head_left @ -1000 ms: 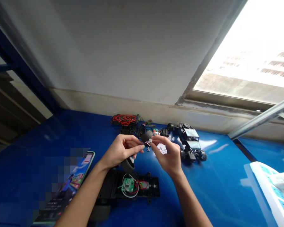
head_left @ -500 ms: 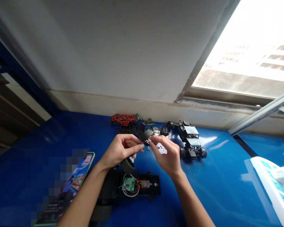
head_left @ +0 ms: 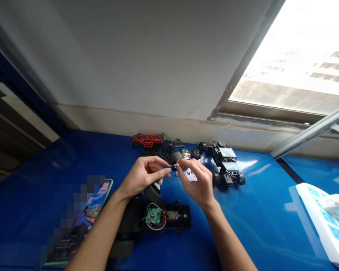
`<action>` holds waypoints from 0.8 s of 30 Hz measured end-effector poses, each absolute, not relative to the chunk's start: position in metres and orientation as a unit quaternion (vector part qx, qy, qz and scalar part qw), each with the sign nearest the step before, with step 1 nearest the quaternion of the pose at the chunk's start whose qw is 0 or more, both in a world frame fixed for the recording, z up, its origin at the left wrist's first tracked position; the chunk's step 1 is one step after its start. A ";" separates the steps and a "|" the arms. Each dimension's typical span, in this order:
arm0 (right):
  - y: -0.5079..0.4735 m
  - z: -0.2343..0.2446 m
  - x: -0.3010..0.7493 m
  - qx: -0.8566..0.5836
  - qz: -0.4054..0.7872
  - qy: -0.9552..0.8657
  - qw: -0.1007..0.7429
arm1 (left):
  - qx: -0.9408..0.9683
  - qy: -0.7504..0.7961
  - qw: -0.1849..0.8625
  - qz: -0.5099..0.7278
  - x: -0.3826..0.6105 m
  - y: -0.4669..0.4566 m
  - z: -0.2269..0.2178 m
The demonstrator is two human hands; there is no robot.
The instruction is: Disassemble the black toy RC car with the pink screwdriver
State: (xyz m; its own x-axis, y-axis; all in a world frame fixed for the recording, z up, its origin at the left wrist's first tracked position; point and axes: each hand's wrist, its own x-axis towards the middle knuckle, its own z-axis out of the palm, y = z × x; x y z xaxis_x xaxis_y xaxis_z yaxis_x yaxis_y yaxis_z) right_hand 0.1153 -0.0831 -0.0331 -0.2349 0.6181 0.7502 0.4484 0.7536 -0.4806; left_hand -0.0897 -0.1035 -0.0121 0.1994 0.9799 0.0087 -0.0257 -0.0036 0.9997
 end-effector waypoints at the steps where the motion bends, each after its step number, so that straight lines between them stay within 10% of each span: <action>1: -0.083 -0.033 0.115 -0.344 0.080 -0.780 0.516 | 0.545 0.437 0.552 0.456 -0.090 -0.103 -0.013; 24: -0.080 -0.037 0.119 -0.420 -0.036 -0.726 0.543 | 0.511 0.418 0.552 0.510 -0.095 -0.099 -0.020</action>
State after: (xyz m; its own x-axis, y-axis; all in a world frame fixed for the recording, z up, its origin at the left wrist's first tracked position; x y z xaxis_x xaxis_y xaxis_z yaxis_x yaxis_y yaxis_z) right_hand 0.1186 -0.0797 -0.0366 -0.0581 0.5712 0.8188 0.6496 0.6444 -0.4034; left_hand -0.0950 -0.0992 -0.0195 0.1316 0.9895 0.0601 -0.1353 -0.0422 0.9899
